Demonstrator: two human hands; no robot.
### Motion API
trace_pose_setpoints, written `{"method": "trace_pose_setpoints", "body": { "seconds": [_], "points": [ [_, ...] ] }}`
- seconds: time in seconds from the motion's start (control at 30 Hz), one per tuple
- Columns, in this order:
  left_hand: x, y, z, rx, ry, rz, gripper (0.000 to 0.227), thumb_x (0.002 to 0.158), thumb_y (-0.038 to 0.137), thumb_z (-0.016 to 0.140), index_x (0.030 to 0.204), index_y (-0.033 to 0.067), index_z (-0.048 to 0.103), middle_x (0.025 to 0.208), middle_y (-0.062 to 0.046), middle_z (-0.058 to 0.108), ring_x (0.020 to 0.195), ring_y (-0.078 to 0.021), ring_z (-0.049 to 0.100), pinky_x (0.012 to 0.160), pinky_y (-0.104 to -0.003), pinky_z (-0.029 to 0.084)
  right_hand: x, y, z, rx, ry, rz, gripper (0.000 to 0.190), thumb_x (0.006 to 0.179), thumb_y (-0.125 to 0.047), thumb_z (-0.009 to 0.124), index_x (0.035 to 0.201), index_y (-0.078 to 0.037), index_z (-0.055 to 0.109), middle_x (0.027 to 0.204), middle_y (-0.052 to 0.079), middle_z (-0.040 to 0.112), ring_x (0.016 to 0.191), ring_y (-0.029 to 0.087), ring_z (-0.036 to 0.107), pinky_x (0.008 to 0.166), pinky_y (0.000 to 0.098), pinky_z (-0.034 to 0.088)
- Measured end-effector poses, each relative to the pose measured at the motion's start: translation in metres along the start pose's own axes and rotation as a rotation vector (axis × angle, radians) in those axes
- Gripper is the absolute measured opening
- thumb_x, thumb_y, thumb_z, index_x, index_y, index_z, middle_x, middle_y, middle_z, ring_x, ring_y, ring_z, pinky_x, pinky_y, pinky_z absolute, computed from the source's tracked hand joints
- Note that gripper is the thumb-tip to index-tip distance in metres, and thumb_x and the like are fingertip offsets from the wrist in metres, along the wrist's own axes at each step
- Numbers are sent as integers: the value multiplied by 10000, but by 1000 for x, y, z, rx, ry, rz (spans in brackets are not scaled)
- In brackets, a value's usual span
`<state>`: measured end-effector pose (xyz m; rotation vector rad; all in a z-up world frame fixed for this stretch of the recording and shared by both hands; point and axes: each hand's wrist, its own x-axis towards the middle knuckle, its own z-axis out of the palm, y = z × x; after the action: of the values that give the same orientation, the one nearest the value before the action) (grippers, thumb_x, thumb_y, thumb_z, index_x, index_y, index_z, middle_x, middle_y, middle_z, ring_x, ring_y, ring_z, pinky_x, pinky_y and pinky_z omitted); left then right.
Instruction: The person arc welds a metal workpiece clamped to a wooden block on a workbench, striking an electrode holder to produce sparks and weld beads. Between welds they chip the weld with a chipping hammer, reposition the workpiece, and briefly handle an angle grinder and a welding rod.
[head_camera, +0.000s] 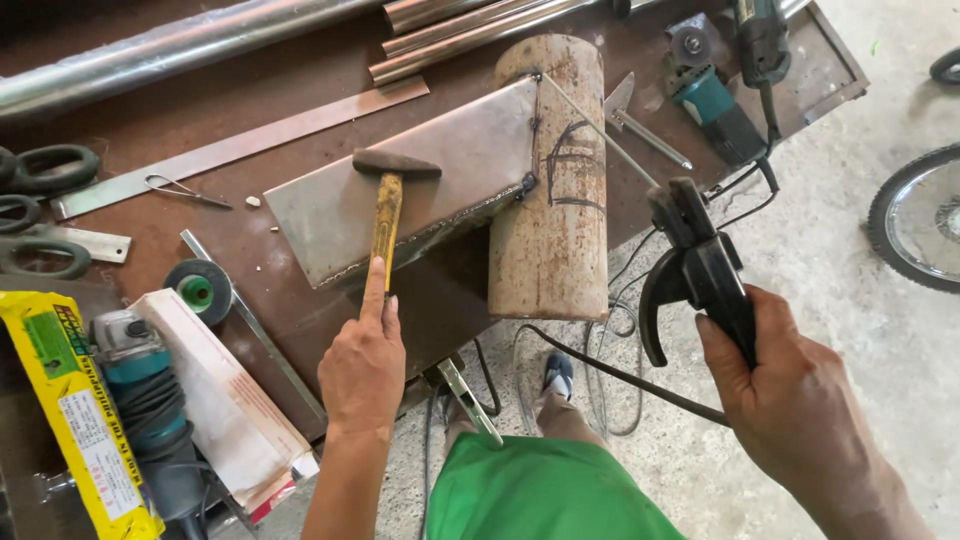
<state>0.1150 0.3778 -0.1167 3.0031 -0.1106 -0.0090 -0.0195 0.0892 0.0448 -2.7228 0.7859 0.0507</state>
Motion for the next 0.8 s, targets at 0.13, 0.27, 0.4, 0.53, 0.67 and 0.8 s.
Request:
{"method": "trace_pose_setpoints", "body": {
  "seconds": [0.13,0.27,0.4,0.53,0.67,0.8],
  "points": [
    [-6,-2,-6,12,-67,-32,589,1045,420,486,1614,423,331,648,-98,686,479,-315,667,477,-480,580,4,2,0,22,-9,23,362,995,-238,600,1288,-34,540,605,142,706,414,278,661,396,416,491],
    [-5,-1,-10,35,-34,-20,588,1037,421,505,1607,410,359,623,-94,684,463,-316,666,458,-476,570,9,6,3,41,-12,-9,331,991,-234,606,1249,-39,537,594,132,710,403,265,663,384,404,482],
    [-6,1,-13,5,-42,-26,575,1032,424,509,1593,408,384,628,-97,694,482,-326,672,473,-487,562,10,3,-1,47,-43,50,323,1001,-251,593,1257,-59,552,591,139,712,412,270,661,398,406,482],
    [-7,2,-13,-14,-48,-27,591,1023,415,510,1598,400,369,628,-116,699,503,-360,679,483,-510,554,15,8,-1,76,-45,46,286,987,-250,596,1222,-90,562,580,125,709,410,265,660,408,405,489],
    [-7,3,-12,-5,-60,-47,602,1020,431,493,1603,422,344,636,-109,706,512,-359,686,497,-512,561,16,12,3,103,-38,60,322,963,-263,612,1241,-110,561,647,133,741,483,282,682,490,420,508],
    [-7,4,-13,8,-38,-75,585,1010,449,491,1583,439,372,619,-84,711,500,-323,693,489,-467,566,19,23,11,105,-11,67,336,929,-285,638,1229,-149,573,652,106,758,494,266,700,500,399,523]
  ]
}}
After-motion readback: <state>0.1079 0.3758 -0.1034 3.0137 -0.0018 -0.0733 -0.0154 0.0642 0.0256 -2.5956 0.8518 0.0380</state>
